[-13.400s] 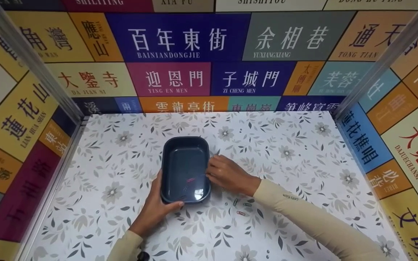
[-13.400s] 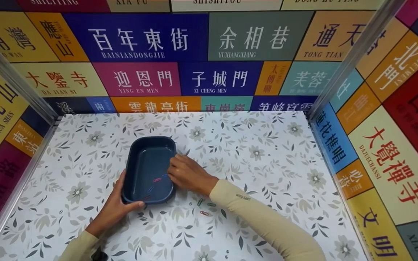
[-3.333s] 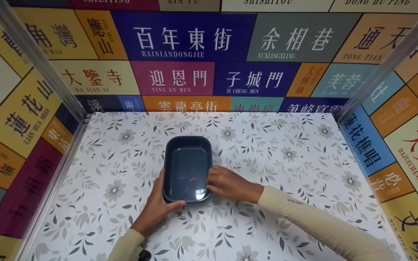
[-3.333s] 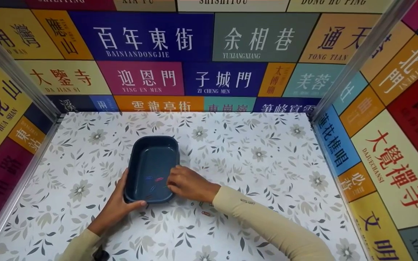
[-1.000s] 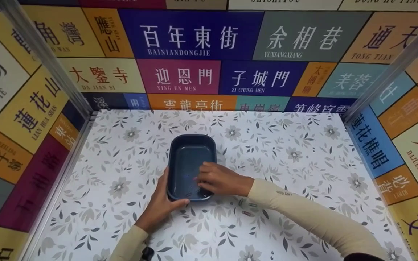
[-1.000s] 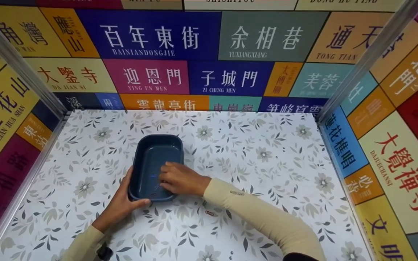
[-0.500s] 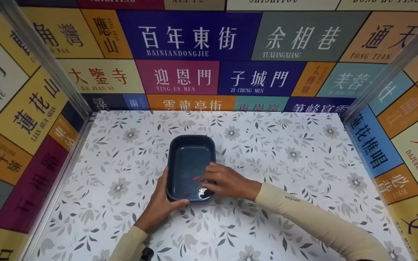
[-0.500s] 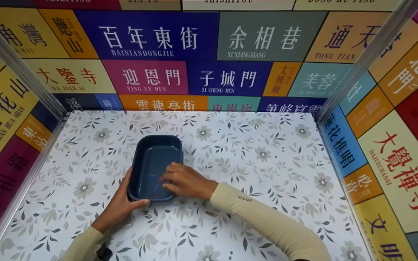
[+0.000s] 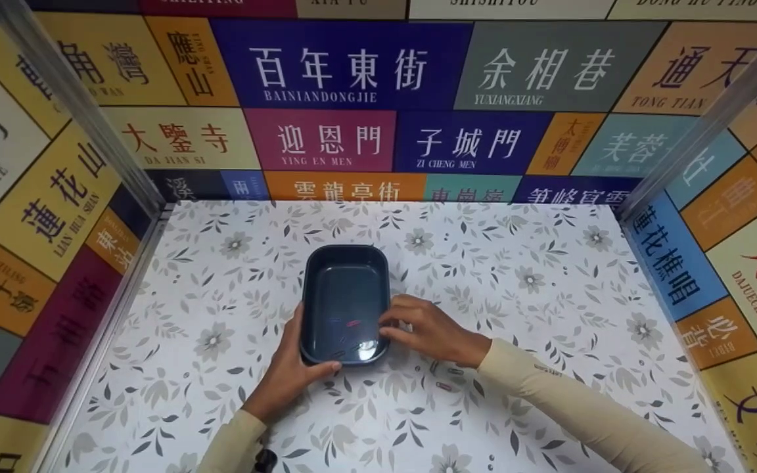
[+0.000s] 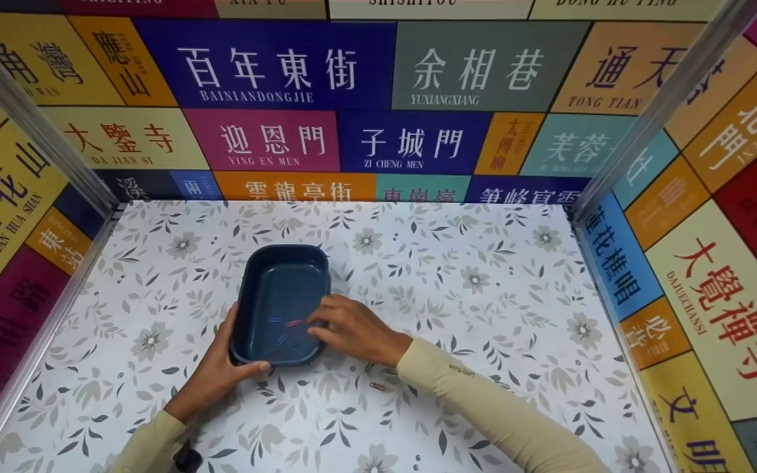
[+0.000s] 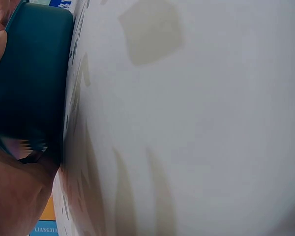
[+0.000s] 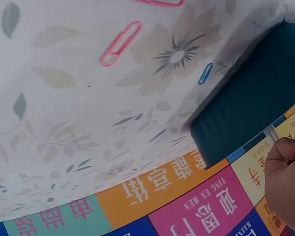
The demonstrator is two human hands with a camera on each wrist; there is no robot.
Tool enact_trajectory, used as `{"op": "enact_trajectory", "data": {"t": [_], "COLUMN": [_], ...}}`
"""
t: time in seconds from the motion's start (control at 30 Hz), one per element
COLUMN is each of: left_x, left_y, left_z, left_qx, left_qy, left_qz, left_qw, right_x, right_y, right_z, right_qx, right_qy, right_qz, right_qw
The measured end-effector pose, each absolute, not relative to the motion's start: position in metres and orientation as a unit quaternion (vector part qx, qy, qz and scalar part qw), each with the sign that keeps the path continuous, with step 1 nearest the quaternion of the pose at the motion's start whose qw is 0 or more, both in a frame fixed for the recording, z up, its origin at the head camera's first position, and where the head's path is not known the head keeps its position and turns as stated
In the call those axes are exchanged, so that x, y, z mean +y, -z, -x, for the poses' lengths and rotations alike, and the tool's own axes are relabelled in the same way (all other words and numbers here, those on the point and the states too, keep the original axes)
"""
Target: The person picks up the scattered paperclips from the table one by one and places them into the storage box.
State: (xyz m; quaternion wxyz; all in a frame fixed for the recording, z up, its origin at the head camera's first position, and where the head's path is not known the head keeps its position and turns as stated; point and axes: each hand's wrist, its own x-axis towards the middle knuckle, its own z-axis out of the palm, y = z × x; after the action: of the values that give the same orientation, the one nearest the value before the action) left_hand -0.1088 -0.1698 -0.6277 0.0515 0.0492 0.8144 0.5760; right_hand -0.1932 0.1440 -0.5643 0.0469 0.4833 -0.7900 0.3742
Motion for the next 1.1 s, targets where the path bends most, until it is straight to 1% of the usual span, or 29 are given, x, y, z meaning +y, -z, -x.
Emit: {"op": "enact_trajectory", "data": {"t": [0.3, 0.63, 0.77, 0.97, 1.1], "left_x": [-0.17, -0.17, -0.171, -0.171, -0.17], "left_y": [0.625, 0.624, 0.625, 0.627, 0.629], "left_z": [0.107, 0.107, 0.107, 0.108, 0.108], "left_qx": [0.821, 0.822, 0.823, 0.821, 0.818], "left_qy": [-0.566, -0.565, -0.563, -0.567, -0.572], "left_qz": [-0.041, -0.042, -0.044, -0.04, -0.037], "left_qw": [0.054, 0.054, 0.051, 0.051, 0.051], "right_x": [0.158, 0.168, 0.174, 0.182, 0.186], "right_y": [0.575, 0.592, 0.596, 0.605, 0.613], "right_z": [0.193, 0.193, 0.193, 0.192, 0.193], "right_qx": [-0.792, -0.781, -0.789, -0.805, -0.81], "right_qy": [-0.396, -0.422, -0.422, -0.424, -0.422], "right_qz": [-0.463, -0.451, -0.438, -0.409, -0.401], "right_qw": [0.051, 0.089, 0.088, 0.068, 0.071]}}
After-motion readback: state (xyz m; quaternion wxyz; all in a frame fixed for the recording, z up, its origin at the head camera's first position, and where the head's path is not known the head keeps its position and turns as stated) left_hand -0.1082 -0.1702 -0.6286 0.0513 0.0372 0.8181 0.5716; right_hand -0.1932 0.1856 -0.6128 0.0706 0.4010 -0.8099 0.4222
